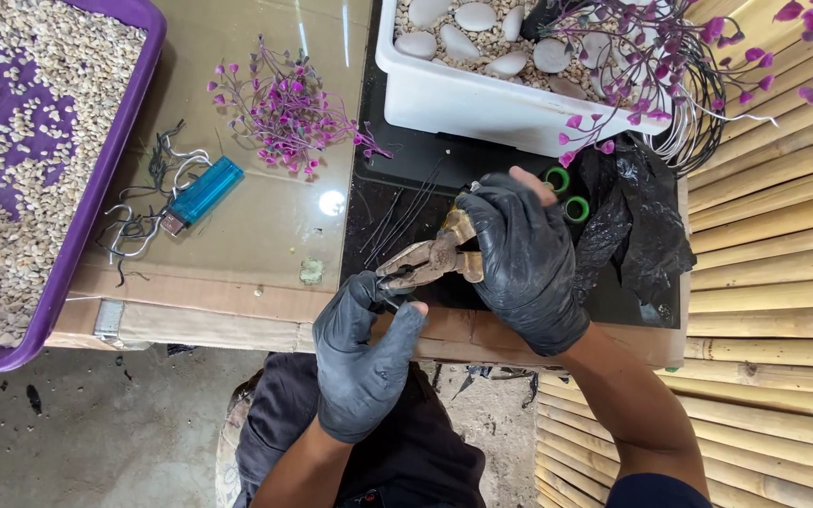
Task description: Using pliers to strip bark or shape a small branch for a bonsai tree arrangement.
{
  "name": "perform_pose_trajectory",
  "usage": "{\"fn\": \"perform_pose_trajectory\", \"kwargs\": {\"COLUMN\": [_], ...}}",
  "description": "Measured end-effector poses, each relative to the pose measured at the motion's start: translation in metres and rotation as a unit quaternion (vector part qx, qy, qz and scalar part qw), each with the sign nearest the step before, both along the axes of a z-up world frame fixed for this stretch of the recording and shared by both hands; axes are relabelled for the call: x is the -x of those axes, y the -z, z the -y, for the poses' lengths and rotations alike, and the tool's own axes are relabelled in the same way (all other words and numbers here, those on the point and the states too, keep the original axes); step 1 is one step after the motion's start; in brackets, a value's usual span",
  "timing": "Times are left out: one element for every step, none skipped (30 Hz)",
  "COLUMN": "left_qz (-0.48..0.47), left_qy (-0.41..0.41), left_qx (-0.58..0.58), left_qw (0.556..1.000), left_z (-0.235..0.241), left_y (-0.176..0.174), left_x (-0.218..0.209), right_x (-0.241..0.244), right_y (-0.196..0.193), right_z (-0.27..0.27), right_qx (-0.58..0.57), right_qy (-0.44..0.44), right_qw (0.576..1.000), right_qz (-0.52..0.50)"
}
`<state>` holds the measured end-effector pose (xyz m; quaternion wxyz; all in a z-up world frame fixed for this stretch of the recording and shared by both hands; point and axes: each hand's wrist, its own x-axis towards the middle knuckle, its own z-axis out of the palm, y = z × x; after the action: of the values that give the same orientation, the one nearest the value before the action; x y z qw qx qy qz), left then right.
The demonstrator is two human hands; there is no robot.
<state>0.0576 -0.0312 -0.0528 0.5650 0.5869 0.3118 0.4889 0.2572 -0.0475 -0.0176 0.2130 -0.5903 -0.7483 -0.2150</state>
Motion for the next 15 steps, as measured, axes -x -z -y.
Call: {"fn": "perform_pose_trajectory", "kwargs": {"left_qz": [0.000, -0.016, -0.032, -0.031, -0.038, -0.045, -0.044, -0.045, -0.046, -0.045, -0.038, -0.031, -0.030, -0.030, -0.030], "left_qy": [0.001, -0.014, -0.028, -0.027, -0.036, -0.045, -0.042, -0.039, -0.036, -0.033, -0.028, -0.023, -0.021, -0.029, -0.037], "left_qx": [-0.001, -0.057, -0.114, -0.114, -0.143, -0.172, -0.172, -0.171, -0.169, -0.170, -0.178, -0.187, -0.188, -0.216, -0.244], "left_qw": [1.000, 0.998, 0.993, 0.993, 0.988, 0.983, 0.983, 0.984, 0.984, 0.984, 0.983, 0.982, 0.982, 0.975, 0.969], "left_z": [-0.001, -0.002, -0.003, -0.002, -0.001, -0.001, -0.002, -0.003, -0.004, -0.004, -0.003, -0.004, -0.002, 0.000, 0.002], "left_y": [0.006, 0.011, 0.017, 0.024, 0.031, 0.038, 0.033, 0.029, 0.025, 0.028, 0.031, 0.034, 0.043, 0.052, 0.061], "left_x": [0.001, 0.001, 0.002, 0.003, 0.004, 0.004, 0.004, 0.004, 0.005, 0.005, 0.006, 0.007, 0.008, 0.009, 0.010], "right_x": [-0.003, -0.006, -0.009, -0.010, -0.012, -0.014, -0.013, -0.013, -0.012, -0.012, -0.013, -0.013, -0.012, -0.010, -0.008], "right_y": [0.005, 0.009, 0.014, 0.016, 0.019, 0.022, 0.020, 0.018, 0.017, 0.014, 0.012, 0.010, 0.007, 0.004, 0.001], "right_z": [0.002, 0.004, 0.006, 0.006, 0.006, 0.007, 0.006, 0.006, 0.006, 0.006, 0.006, 0.006, 0.004, 0.002, 0.000], "right_qx": [-0.001, 0.017, 0.036, 0.036, 0.034, 0.032, 0.032, 0.043, 0.054, 0.053, 0.061, 0.068, 0.067, 0.050, 0.033], "right_qy": [0.001, 0.021, 0.041, 0.042, 0.035, 0.030, 0.032, 0.021, 0.010, 0.013, -0.008, -0.029, -0.027, -0.043, -0.058], "right_qw": [1.000, 1.000, 0.998, 0.998, 0.999, 0.999, 0.999, 0.999, 0.998, 0.998, 0.998, 0.996, 0.996, 0.996, 0.995], "right_qz": [0.000, 0.009, 0.019, 0.019, 0.015, 0.010, 0.011, 0.001, -0.008, -0.008, -0.028, -0.047, -0.046, -0.058, -0.071]}}
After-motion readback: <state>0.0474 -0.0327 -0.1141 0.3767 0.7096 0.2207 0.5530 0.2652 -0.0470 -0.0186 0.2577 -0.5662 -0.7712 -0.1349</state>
